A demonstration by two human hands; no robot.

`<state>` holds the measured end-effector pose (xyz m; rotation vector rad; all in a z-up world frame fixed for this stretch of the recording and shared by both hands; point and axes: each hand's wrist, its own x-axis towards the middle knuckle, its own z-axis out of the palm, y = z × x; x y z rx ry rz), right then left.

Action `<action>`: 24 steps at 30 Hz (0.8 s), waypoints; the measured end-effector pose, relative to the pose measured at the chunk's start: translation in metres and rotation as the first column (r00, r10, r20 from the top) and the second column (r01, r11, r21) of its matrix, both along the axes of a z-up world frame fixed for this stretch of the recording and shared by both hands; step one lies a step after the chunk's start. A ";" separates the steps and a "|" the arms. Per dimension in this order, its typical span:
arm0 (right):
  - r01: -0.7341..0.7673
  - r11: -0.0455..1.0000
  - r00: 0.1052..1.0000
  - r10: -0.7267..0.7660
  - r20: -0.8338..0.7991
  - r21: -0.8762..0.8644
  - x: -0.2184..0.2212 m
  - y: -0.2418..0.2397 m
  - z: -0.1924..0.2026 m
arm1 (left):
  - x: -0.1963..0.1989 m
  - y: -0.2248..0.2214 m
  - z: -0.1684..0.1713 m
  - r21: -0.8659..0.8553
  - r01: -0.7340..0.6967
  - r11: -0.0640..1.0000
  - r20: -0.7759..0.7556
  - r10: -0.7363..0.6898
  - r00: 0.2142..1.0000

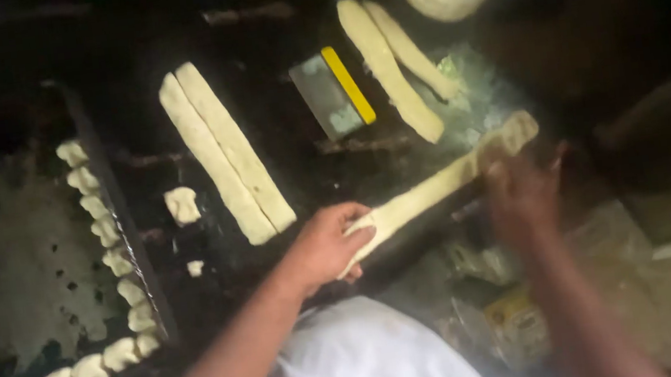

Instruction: The recorder cuts strips of dough into smaller portions and shapes them into buns, placing them onto a baking tray.

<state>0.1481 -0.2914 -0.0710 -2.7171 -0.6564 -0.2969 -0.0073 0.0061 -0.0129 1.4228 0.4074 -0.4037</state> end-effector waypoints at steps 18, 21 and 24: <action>-0.022 0.986 0.994 0.040 -0.105 0.165 -0.127 0.109 0.019 | -0.047 0.043 -0.024 0.164 0.029 0.986 0.047 -0.037 0.998; 0.005 0.989 0.993 0.012 -0.114 0.145 -0.146 0.122 0.029 | -0.056 0.051 -0.023 0.186 0.027 0.982 0.080 -0.042 0.996; -0.069 0.992 0.997 0.071 -0.012 0.109 -0.160 0.138 0.027 | -0.064 0.057 -0.024 0.228 0.010 0.974 0.084 -0.030 0.996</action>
